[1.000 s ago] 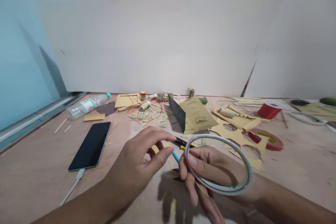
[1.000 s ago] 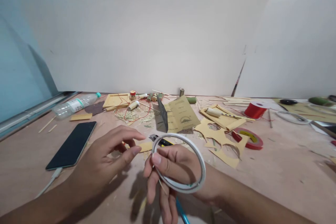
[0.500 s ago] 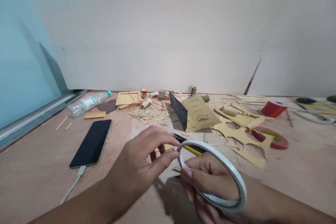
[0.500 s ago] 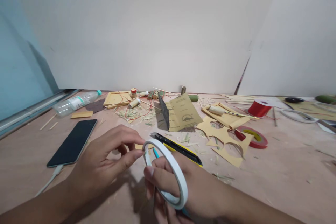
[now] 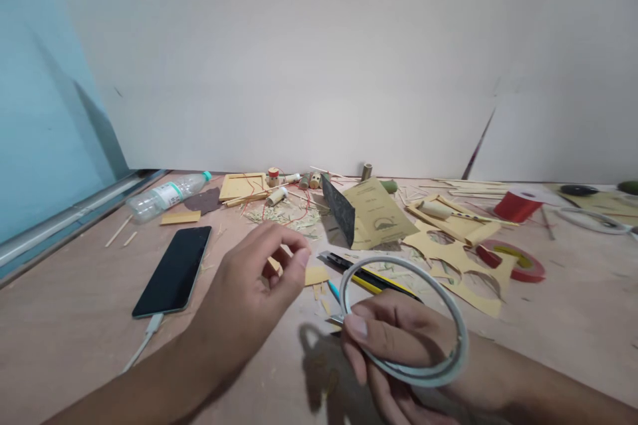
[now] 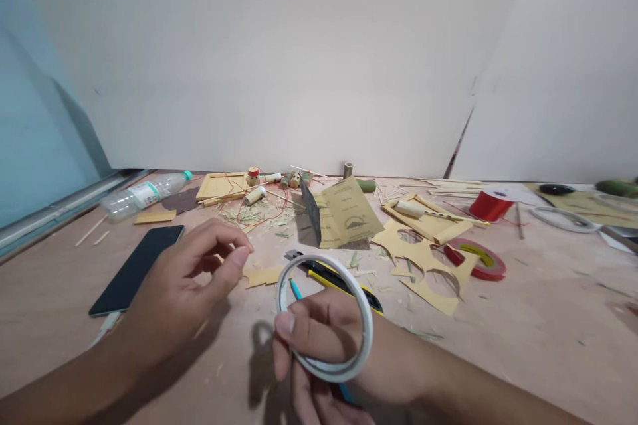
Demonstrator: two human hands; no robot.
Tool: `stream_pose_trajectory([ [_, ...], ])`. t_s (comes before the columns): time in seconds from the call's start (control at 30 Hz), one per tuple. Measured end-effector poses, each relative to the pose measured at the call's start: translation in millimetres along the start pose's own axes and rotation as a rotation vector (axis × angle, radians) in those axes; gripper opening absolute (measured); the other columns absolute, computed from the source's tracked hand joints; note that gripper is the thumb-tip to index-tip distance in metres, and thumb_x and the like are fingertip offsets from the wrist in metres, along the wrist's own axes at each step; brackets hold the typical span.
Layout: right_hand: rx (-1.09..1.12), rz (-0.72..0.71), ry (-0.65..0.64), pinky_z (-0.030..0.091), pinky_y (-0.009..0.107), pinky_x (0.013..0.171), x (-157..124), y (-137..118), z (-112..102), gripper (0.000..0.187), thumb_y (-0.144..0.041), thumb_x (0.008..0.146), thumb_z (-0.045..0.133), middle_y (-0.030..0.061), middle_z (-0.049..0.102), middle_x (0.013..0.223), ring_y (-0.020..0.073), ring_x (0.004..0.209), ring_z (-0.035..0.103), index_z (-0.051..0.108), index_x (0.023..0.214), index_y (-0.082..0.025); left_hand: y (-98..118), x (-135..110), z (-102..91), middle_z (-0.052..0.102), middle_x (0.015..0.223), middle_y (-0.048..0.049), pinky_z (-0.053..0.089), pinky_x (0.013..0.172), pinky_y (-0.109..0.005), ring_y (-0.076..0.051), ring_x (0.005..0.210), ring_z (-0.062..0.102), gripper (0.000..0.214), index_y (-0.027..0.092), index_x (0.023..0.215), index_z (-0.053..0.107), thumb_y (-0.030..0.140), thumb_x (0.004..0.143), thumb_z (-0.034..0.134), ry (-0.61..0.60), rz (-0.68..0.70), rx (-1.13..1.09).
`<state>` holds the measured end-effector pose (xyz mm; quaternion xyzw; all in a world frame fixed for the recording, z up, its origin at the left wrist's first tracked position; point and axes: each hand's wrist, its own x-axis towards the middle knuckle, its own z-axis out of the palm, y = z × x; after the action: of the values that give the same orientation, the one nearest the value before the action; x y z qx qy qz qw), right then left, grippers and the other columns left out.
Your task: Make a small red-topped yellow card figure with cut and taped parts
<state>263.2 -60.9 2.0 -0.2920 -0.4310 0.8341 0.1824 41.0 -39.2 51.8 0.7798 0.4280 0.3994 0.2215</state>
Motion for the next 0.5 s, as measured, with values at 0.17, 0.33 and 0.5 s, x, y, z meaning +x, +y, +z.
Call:
stream_pose_trajectory([
  [0.17, 0.008, -0.034, 0.018, 0.026, 0.013, 0.017, -1.1, 0.7, -1.0, 0.060, -0.075, 0.092, 0.065, 0.0036, 0.071, 0.049, 0.0099, 0.016, 0.045, 0.067, 0.081, -0.016, -12.3, 22.1, -32.4, 0.062, 0.081, 0.0037, 0.042, 0.060, -0.027, -0.016, 0.068, 0.056, 0.019, 0.026, 0.094, 0.062, 0.036, 0.108, 0.053, 0.236, -0.102, 0.167],
  [0.33, 0.002, -0.090, -0.002, 0.021, 0.012, 0.022, -1.5, -2.0, 1.3, 0.055, -0.066, 0.103, 0.054, 0.0038, 0.073, 0.051, 0.0069, 0.019, 0.044, 0.066, 0.082, -0.016, -30.2, 38.3, -39.7, 0.067, 0.109, -0.0038, 0.046, 0.080, -0.032, -0.021, 0.093, 0.060, 0.017, 0.024, 0.104, 0.066, 0.019, 0.106, 0.050, 0.230, 0.016, 0.309],
  [0.5, -0.080, -0.083, 0.061, 0.023, 0.011, 0.025, -4.0, -5.5, 3.8, 0.053, -0.069, 0.102, 0.056, -0.0013, 0.071, 0.054, 0.0042, 0.022, 0.040, 0.060, 0.088, -0.019, -12.4, 16.7, -10.4, 0.073, 0.105, 0.0002, 0.050, 0.084, -0.028, -0.017, 0.095, 0.066, 0.011, 0.024, 0.105, 0.072, 0.025, 0.106, 0.061, -0.071, 0.118, 0.088],
])
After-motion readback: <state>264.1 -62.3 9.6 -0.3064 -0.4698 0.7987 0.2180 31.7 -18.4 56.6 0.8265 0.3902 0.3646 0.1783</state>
